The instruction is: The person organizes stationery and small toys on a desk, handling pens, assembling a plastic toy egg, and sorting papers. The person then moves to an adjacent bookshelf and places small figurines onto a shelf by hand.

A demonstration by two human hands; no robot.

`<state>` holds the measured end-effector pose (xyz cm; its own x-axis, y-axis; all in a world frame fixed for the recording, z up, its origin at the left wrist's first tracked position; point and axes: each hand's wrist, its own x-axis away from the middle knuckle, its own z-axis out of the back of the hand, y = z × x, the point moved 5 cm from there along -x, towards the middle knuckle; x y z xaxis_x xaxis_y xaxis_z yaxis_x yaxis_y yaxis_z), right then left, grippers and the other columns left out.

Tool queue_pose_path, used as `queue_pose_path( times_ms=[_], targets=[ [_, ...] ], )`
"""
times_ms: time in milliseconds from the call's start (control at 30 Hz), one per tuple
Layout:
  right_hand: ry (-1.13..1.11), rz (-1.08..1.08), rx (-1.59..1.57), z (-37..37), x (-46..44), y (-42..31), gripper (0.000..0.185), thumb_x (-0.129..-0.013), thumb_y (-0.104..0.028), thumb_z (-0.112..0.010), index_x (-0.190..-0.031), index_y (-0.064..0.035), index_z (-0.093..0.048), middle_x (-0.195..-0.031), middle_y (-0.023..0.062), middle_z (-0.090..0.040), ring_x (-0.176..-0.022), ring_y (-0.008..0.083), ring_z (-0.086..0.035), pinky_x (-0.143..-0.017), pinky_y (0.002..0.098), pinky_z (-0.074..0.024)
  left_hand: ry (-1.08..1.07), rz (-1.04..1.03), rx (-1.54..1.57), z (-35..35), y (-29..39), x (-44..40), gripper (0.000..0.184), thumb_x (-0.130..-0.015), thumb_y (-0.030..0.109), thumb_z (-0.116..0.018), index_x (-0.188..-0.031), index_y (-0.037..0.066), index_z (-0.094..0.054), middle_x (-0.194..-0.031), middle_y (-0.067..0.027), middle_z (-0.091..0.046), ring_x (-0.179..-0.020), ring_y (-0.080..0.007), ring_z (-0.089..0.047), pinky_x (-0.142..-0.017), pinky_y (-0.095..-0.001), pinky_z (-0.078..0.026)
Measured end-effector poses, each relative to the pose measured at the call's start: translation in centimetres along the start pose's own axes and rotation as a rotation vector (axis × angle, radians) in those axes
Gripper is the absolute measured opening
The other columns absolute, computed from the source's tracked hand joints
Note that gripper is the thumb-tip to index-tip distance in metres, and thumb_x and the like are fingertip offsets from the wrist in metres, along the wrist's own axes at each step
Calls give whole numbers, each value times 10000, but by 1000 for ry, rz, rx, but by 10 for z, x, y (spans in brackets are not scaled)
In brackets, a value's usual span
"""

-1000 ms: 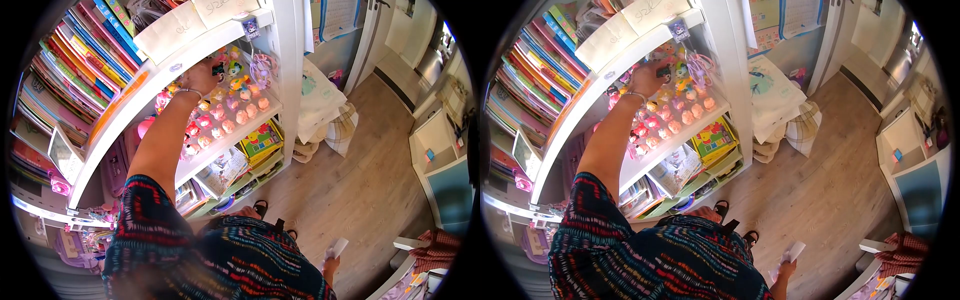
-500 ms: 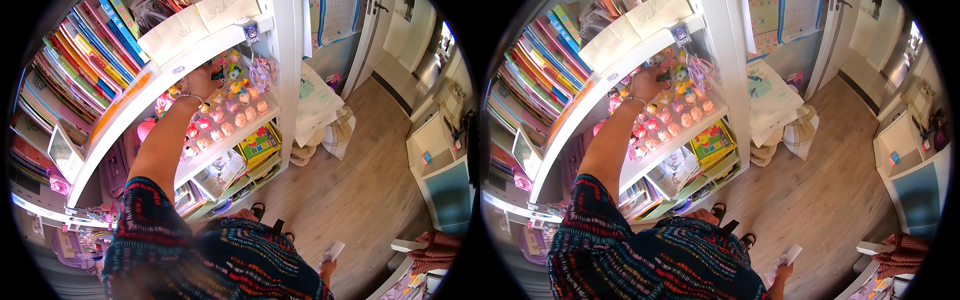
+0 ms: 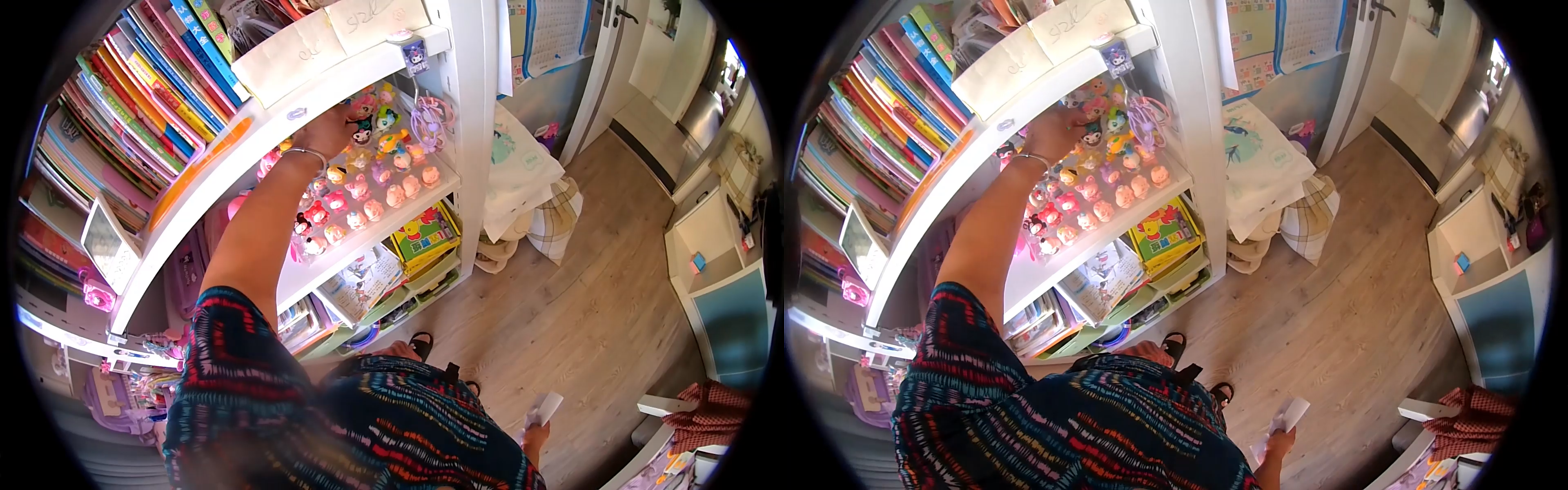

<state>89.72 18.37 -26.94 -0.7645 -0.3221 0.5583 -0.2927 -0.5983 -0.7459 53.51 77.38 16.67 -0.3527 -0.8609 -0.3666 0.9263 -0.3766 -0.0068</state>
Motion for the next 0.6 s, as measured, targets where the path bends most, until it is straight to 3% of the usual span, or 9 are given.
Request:
queue_pose_path(
  times_ms=[200, 400, 600],
  targets=[
    [0, -14, 11, 3, -1, -4, 454, -723, 56, -427, -1172, 41, -490, -1093, 181, -569, -999, 297, -556, -875, 369, -435, -50, 69, -275, -12, 5, -14, 211, -758, 188, -551, -928, 116, -654, -890, -106, -644, -847, -289, -599, -767, -386, -474],
    [1, -2, 42, 8, -6, 11, 466, -712, 48, -444, -1175, 28, -495, -1090, 183, -571, -996, 294, -559, -869, 375, -438, 87, 186, -83, -14, -14, -13, 200, -751, 211, -557, -901, 116, -649, -889, -112, -645, -843, -289, -606, -755, -394, -479],
    [36, 8, 104, 10, -4, 9, 435, -729, 24, -441, -1158, 13, -512, -1055, 181, -587, -967, 304, -574, -840, 393, -452, -25, 272, -38, -1, -2, 1, 218, -748, 227, -575, -914, 99, -636, -871, -102, -649, -831, -276, -615, -760, -384, -478]
  ],
)
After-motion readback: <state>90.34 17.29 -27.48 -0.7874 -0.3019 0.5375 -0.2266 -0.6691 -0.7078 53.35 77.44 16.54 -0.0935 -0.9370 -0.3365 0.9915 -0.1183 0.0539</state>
